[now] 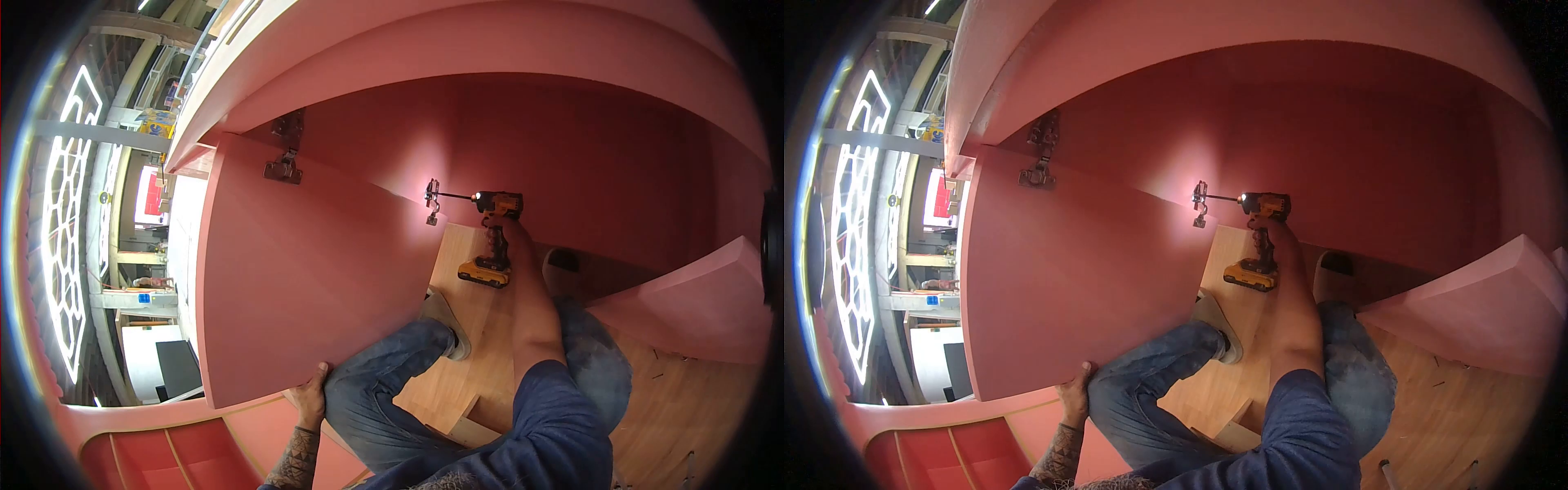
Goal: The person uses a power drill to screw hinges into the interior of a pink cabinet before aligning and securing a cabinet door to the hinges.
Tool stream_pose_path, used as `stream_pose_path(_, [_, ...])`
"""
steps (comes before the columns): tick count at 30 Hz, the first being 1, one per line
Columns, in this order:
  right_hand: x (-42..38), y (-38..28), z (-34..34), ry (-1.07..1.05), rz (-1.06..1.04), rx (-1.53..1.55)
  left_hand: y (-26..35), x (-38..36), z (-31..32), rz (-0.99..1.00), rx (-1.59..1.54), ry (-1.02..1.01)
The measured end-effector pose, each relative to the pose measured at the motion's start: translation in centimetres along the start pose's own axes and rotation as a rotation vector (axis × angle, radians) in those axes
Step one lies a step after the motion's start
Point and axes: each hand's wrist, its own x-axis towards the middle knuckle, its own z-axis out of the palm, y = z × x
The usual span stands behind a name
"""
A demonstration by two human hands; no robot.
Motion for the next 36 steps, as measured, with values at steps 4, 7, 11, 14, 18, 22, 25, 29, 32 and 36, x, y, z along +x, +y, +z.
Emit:
stream_pose_path(4, [-0.2, -0.6, 0.3, 0.0, 0.039, -0.018, -1.3, 0.4, -0.6, -0.025, -0.01, -0.032])
stream_pose_path(7, [-0.1, -0.4, 0.3, 0.003, 0.008, 0.002, -0.5, 0.1, -0.2, -0.014, -0.018, -0.029])
stream_pose_path(11, [0.1, -0.5, 0.5, -0.016, 0.002, -0.001, 0.0, 0.1, -0.1, 0.003, -0.018, -0.025])
stream_pose_path(14, [0.4, -0.4, 0.3, -0.003, 0.005, -0.027, -0.7, 0.2, -0.5, -0.016, 0.03, -0.025])
stream_pose_path(18, [0.5, -0.4, 0.3, -0.036, 0.021, -0.042, -1.6, 0.4, -0.4, -0.039, -0.063, 0.0])
stream_pose_path(22, [0.5, -0.1, 0.6, -0.036, 0.024, -0.045, -0.5, 0.2, -0.3, -0.016, 0.001, 0.0])
stream_pose_path(25, [0.7, -0.1, 0.7, -0.019, 0.021, -0.057, 2.3, -0.5, 1.0, -0.026, 0.013, 0.049])
stream_pose_path(29, [0.6, -0.3, 1.1, -0.016, 0.025, -0.056, -0.8, 0.3, -0.4, -0.039, 0.022, 0.026])
stream_pose_path(32, [0.5, -0.2, 1.1, -0.013, 0.025, -0.054, -0.6, 0.3, -0.3, -0.037, 0.018, 0.008])
stream_pose_path(36, [0.5, -0.2, 1.4, 0.009, 0.036, -0.066, -1.0, 0.3, -0.3, -0.037, 0.003, 0.032])
